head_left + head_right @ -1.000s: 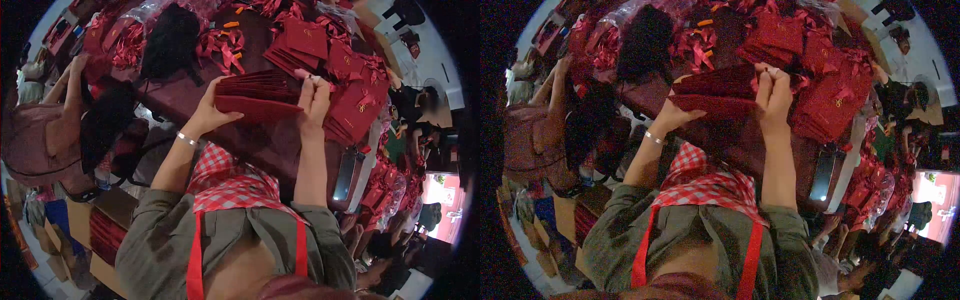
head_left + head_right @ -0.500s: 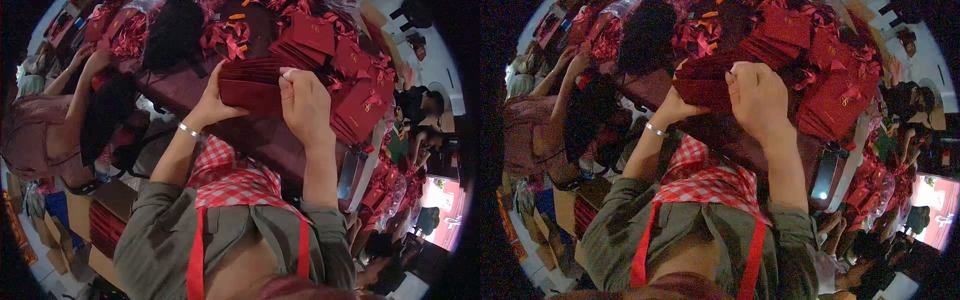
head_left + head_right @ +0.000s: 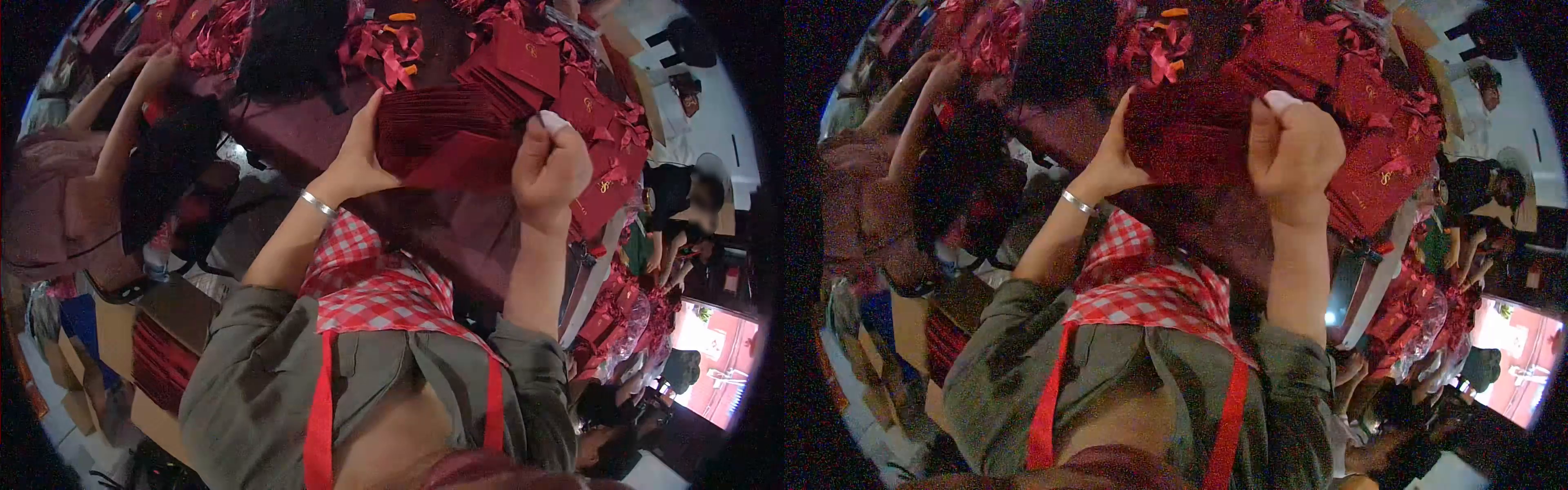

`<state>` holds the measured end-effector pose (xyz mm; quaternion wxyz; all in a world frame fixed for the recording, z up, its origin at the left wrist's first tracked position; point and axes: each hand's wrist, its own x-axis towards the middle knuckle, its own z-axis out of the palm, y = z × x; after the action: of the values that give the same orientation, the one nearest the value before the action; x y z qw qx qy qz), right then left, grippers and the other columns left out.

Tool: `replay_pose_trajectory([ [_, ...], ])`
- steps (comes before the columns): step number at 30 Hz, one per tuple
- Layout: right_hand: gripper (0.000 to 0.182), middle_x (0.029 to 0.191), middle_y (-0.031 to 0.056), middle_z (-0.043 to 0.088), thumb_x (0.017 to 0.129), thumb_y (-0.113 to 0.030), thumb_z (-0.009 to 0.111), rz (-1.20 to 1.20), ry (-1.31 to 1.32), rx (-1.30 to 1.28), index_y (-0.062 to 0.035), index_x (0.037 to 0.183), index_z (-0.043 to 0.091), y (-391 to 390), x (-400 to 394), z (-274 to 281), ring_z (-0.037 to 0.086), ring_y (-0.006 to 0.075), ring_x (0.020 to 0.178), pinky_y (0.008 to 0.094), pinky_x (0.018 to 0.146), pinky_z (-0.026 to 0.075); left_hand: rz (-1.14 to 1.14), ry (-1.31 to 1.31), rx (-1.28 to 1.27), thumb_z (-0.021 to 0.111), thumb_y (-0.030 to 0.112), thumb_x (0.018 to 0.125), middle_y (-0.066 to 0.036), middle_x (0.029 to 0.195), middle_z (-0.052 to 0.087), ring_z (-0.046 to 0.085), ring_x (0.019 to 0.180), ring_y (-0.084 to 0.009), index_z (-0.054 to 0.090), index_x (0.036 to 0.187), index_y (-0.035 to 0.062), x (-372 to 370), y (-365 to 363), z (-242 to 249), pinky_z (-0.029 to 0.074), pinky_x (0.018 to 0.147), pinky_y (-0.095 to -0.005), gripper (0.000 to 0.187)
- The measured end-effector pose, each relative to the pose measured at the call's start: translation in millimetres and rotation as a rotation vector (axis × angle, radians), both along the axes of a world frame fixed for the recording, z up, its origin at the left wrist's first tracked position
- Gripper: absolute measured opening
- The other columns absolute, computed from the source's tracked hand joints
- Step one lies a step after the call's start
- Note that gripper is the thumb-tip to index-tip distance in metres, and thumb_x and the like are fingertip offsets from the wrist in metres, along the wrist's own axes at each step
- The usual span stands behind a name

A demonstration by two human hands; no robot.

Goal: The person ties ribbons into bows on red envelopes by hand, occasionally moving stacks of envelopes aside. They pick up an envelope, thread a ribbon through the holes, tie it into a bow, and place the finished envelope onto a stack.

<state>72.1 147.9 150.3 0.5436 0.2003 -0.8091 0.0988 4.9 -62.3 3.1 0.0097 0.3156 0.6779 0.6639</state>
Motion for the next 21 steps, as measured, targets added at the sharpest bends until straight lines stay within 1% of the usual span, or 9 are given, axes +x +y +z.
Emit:
replay_pose_trajectory([
  [4,0.012,0.078,0.0138,0.063,0.081,-0.008,0.066,-0.155,0.053,-0.073,-0.0005,0.088,0.059,25.6,11.6,5.4,0.061,0.0314,0.065,0.0357,0.059,0.051,0.113,0.1,-0.217,0.089,0.025,0.05,-0.019,0.132,0.037,0.041,0.121,-0.0317,0.012,0.144,0.0034,0.1,-3.6,10.4,0.032,0.104,-0.0393,0.123],
  [5,0.012,0.078,0.0139,0.062,0.082,-0.008,0.065,-0.188,-0.035,-0.11,-0.0005,0.088,0.059,27.2,19.3,6.7,0.061,0.032,0.066,0.0365,0.059,0.05,0.115,0.097,-0.217,0.089,0.025,0.05,-0.019,0.132,0.037,0.041,0.121,-0.0317,0.012,0.144,0.0034,0.3,-3.9,10.6,0.032,0.104,-0.0393,0.123],
  [8,0.012,0.078,0.0138,0.061,0.081,-0.009,0.065,-0.149,-0.066,0.035,-0.0018,0.088,0.059,25.6,23.6,-2.3,0.06,0.0315,0.064,0.0375,0.058,0.049,0.091,0.097,-0.172,0.088,0.024,0.051,-0.02,0.131,0.038,0.039,0.122,-0.0326,0.014,0.143,0.0023,-1.3,-3.4,9.3,0.031,0.105,-0.0392,0.12],
  [11,0.016,0.073,0.0109,0.058,0.079,-0.011,0.068,0.048,-0.121,0.104,-0.0042,0.087,0.057,14.2,13.1,-24.6,0.055,0.0293,0.058,0.0372,0.054,0.046,0.038,0.008,-0.117,0.086,0.027,0.055,-0.02,0.131,0.038,0.038,0.123,-0.0328,0.014,0.143,0.0014,-5.2,-3.3,1.9,0.03,0.105,-0.0388,0.117],
  [14,0.02,0.065,0.0081,0.051,0.077,-0.01,0.069,0.117,-0.239,0.084,-0.0069,0.08,0.049,-0.8,6.1,-33.7,0.05,0.0271,0.055,0.0374,0.048,0.04,0.031,0.069,-0.15,0.083,0.032,0.059,-0.02,0.135,0.036,0.035,0.127,-0.0324,0.012,0.143,0.0008,-4.9,-6.9,0.1,0.027,0.107,-0.0381,0.114],
  [16,0.02,0.063,0.0079,0.049,0.078,-0.009,0.068,0.083,-0.182,0.094,-0.0071,0.079,0.048,-2.2,-1.4,-40.9,0.049,0.0265,0.053,0.0367,0.047,0.039,-0.071,-0.021,-0.002,0.083,0.039,0.06,-0.019,0.14,0.03,0.03,0.132,-0.0303,0.01,0.144,0.001,-3.5,-8.9,-0.4,0.023,0.109,-0.0374,0.118],
  [17,0.019,0.062,0.0078,0.048,0.078,-0.009,0.067,0.072,-0.172,0.075,-0.007,0.079,0.048,-3.7,-3.2,-41.1,0.048,0.0266,0.052,0.0368,0.047,0.039,-0.121,-0.141,0.102,0.085,0.046,0.055,-0.017,0.144,0.025,0.024,0.135,-0.0279,0.007,0.145,0.0013,4.9,-6.6,0.1,0.019,0.11,-0.037,0.127],
  [19,0.019,0.061,0.0075,0.046,0.078,-0.01,0.067,0.065,-0.073,0.079,-0.0067,0.078,0.048,-10.0,-12.0,-41.4,0.047,0.0267,0.052,0.0369,0.046,0.037,-0.102,-0.069,0.095,0.086,0.049,0.051,-0.016,0.145,0.022,0.022,0.135,-0.0264,0.005,0.145,0.0016,11.0,-1.7,4.2,0.017,0.111,-0.037,0.133],
  [21,0.02,0.062,0.0075,0.046,0.079,-0.011,0.067,0.043,-0.17,0.09,-0.0073,0.077,0.047,-18.9,-10.7,-40.1,0.047,0.0267,0.053,0.0376,0.046,0.036,-0.007,0.062,-0.094,0.089,0.036,0.051,-0.016,0.144,0.023,0.023,0.134,-0.0263,0.005,0.145,0.0004,17.0,-1.9,14.7,0.017,0.111,-0.0363,0.131],
])
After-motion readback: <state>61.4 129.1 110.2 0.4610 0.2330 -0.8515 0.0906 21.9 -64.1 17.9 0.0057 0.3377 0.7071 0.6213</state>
